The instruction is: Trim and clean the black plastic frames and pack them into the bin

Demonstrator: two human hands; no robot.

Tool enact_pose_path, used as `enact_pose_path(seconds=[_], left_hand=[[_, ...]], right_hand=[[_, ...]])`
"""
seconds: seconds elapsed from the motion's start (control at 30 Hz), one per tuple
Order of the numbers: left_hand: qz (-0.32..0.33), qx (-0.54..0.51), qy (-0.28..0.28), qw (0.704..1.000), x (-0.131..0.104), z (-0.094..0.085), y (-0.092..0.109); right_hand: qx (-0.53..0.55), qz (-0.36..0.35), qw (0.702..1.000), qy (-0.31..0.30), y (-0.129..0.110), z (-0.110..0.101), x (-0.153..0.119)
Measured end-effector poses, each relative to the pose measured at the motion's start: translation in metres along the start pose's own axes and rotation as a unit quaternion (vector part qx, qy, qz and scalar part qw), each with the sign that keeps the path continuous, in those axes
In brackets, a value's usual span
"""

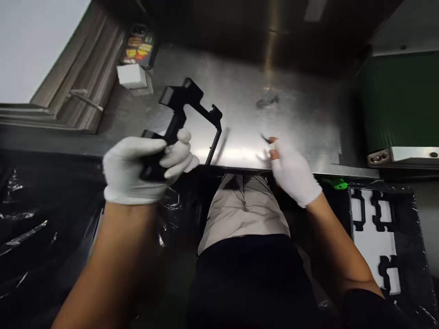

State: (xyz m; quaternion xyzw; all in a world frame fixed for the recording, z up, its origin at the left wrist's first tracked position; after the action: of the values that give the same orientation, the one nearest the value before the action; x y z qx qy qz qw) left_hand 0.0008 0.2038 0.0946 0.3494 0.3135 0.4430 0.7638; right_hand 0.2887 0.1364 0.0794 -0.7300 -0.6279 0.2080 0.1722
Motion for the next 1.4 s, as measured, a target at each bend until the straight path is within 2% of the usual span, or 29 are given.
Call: enact_pose_path(seconds=[0.07, 0.13, 0.23, 0.37, 0.67, 0.93, 1.0, 1.1, 1.17, 1.23, 1.3, 1.33, 1.37, 1.4], left_hand=[[-0.029, 0.032, -0.007, 0.999, 0.023, 0.001, -0.002], [-0.043, 0.074, -0.010, 0.996, 0.033, 0.002, -0.004], [-0.051, 0.130, -0.015, 0.990, 0.033, 0.005, -0.006], [-0.070, 0.161, -0.015, 0.984, 0.029, 0.010, -0.005], [-0.077, 0.169, -0.054, 0.981, 0.031, 0.011, -0.005], [-0.072, 0.168, -0.036, 0.983, 0.033, 0.011, -0.006], [-0.070, 0.132, -0.027, 0.988, 0.032, 0.007, -0.007], [-0.062, 0.019, -0.001, 0.998, 0.025, -0.004, -0.009], [-0.055, -0.059, 0.011, 0.997, 0.016, -0.010, -0.010], [-0.037, -0.116, 0.020, 0.992, 0.004, -0.014, -0.012], [-0.022, -0.164, 0.023, 0.986, -0.009, -0.013, -0.017], [-0.013, -0.189, 0.019, 0.982, -0.015, -0.012, -0.021], [-0.001, -0.218, 0.010, 0.976, -0.020, -0.010, -0.026], [0.014, -0.250, -0.001, 0.968, -0.025, -0.008, -0.032]], right_hand=[[-0.025, -0.039, 0.996, -0.073, -0.020, 0.019, 0.018], [-0.080, -0.057, 0.987, -0.126, -0.039, 0.036, 0.027], [-0.160, -0.084, 0.973, -0.147, -0.058, 0.053, 0.030], [-0.199, -0.115, 0.960, -0.159, -0.067, 0.064, 0.029], [-0.222, -0.097, 0.961, -0.134, -0.069, 0.062, 0.042], [-0.174, -0.010, 0.980, -0.093, -0.054, 0.044, 0.057], [-0.155, 0.013, 0.984, -0.082, -0.049, 0.041, 0.062], [-0.133, 0.061, 0.986, -0.082, -0.044, 0.039, 0.071], [-0.122, 0.058, 0.988, -0.077, -0.045, 0.037, 0.073], [-0.067, 0.030, 0.997, -0.030, -0.049, 0.036, 0.067], [0.080, 0.012, 0.997, 0.002, -0.054, 0.040, 0.055], [0.183, 0.011, 0.983, -0.013, -0.057, 0.045, 0.047], [0.294, 0.012, 0.954, -0.052, -0.060, 0.053, 0.038], [0.401, 0.015, 0.910, -0.105, -0.065, 0.063, 0.029]])
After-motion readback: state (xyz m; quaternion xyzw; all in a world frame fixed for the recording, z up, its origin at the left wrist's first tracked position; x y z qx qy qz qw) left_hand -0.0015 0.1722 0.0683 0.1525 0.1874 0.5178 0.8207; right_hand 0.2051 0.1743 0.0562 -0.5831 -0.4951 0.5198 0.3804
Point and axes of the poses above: each hand's wrist, its own x-axis towards the middle knuckle, its own z-axis out of the palm, y = z × x, the point moved 2 cm from there along x, towards the middle knuckle, and after that the axes turned 6 degrees about z, right-handed, at the moved point
